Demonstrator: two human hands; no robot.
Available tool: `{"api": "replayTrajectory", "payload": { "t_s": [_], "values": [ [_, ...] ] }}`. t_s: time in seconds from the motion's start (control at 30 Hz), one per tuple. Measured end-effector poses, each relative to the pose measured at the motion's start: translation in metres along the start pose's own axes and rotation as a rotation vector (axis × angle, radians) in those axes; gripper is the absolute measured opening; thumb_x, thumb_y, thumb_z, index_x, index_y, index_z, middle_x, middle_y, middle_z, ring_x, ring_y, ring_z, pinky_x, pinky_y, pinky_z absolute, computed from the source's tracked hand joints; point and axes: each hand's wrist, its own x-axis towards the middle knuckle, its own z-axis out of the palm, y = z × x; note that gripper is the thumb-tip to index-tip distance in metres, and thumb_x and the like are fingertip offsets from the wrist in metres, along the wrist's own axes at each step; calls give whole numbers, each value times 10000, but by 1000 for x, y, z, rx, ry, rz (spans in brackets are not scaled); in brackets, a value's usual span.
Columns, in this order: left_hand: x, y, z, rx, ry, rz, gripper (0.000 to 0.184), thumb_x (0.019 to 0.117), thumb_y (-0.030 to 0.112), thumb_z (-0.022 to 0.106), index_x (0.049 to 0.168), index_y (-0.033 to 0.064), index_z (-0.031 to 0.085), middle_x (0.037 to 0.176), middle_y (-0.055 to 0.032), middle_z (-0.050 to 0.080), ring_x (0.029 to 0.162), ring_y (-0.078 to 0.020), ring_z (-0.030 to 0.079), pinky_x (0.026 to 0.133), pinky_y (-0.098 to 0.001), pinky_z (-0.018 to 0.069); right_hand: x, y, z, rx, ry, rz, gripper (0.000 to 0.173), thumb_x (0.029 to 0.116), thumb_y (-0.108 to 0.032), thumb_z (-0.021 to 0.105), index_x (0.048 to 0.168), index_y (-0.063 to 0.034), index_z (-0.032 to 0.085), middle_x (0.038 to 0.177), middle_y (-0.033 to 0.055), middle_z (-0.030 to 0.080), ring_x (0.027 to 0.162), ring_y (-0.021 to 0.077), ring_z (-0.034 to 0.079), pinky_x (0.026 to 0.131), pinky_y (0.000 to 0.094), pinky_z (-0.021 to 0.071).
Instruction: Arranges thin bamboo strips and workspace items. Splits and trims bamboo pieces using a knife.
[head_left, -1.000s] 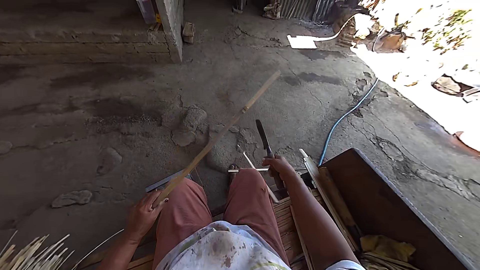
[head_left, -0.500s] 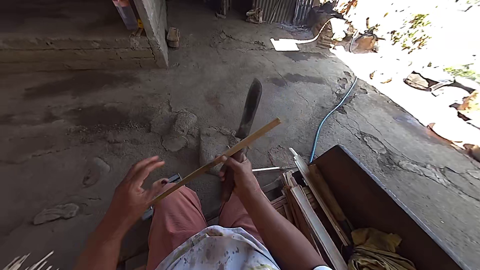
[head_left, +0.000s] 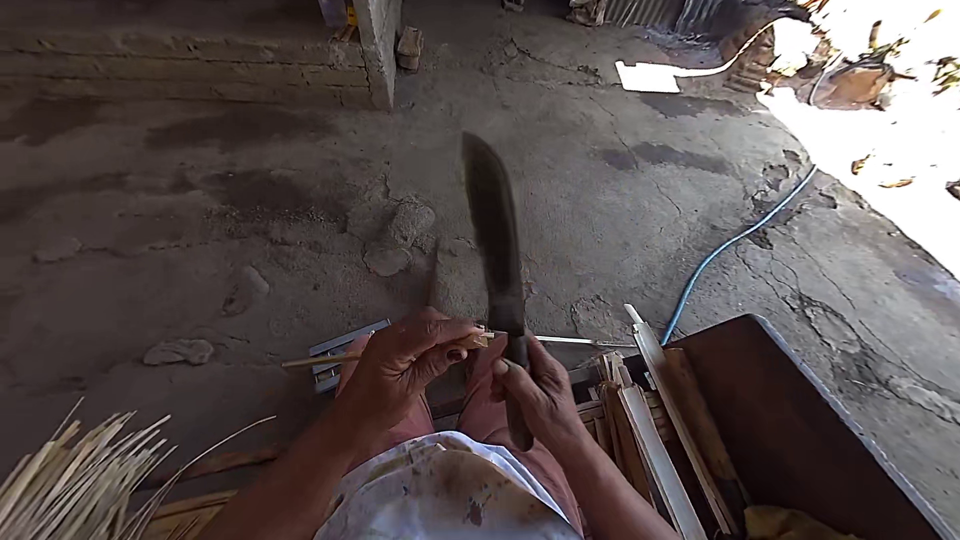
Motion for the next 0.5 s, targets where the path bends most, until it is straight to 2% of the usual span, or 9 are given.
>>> {"api": "replayTrajectory", "payload": {
  "t_s": [0.07, 0.1, 0.17, 0.23, 0.33, 0.37, 0.5],
  "values": [
    [-8, -3, -2, -1, 33, -55, 242, 1045, 207, 593, 1236, 139, 725, 1117, 40, 700, 1026, -42, 664, 932, -228, 567, -3, -14, -9, 22, -35, -62, 498, 984, -172, 632, 1411, 40, 486, 857, -24, 668, 686, 48, 642, 607, 231, 585],
    [-12, -5, 0, -20, 54, -88, 238, 1042, 209, 598, 1229, 142, 729, 1114, 44, 704, 1025, -53, 670, 934, -242, 572, -4, -21, -9, 37, -42, -58, 489, 979, -153, 628, 1414, 27, 495, 822, -42, 642, 648, 30, 615, 576, 211, 566],
    [-19, -6, 8, -100, 113, -153, 240, 1023, 220, 629, 1227, 139, 726, 1092, 51, 718, 1004, -72, 691, 927, -266, 591, -6, -33, -7, 80, -71, -42, 448, 1039, -290, 604, 1407, -39, 555, 739, -88, 600, 585, -14, 575, 532, 179, 540],
    [-23, -5, 17, -172, 174, -206, 223, 988, 234, 679, 1184, 133, 710, 1059, 53, 736, 968, -75, 708, 902, -262, 602, -8, -39, -2, 34, -111, -76, 466, 1066, -364, 542, 1380, -22, 586, 749, -75, 622, 598, -28, 578, 534, 159, 531],
    [-28, -5, 25, -201, 197, -213, 169, 971, 238, 701, 1097, 127, 720, 1029, 54, 735, 941, -59, 701, 877, -239, 597, -11, -45, 1, -95, -139, -142, 336, 1059, -200, 527, 1255, 55, 624, 874, 5, 699, 634, -24, 600, 548, 145, 530],
    [-29, -6, 26, -196, 195, -209, 167, 970, 244, 704, 1090, 129, 724, 1025, 59, 730, 942, -52, 695, 876, -234, 594, -12, -47, 1, -131, -147, -149, 317, 1048, -164, 522, 1247, 61, 622, 894, 15, 706, 634, -26, 601, 550, 141, 529],
    [-33, -8, 30, -191, 186, -208, 179, 958, 247, 719, 1085, 121, 720, 1020, 58, 729, 938, -50, 698, 872, -234, 602, -17, -50, 1, -246, -117, -148, 373, 1093, -267, 473, 1218, 39, 644, 869, 19, 718, 588, -34, 592, 524, 145, 522]
  ]
}}
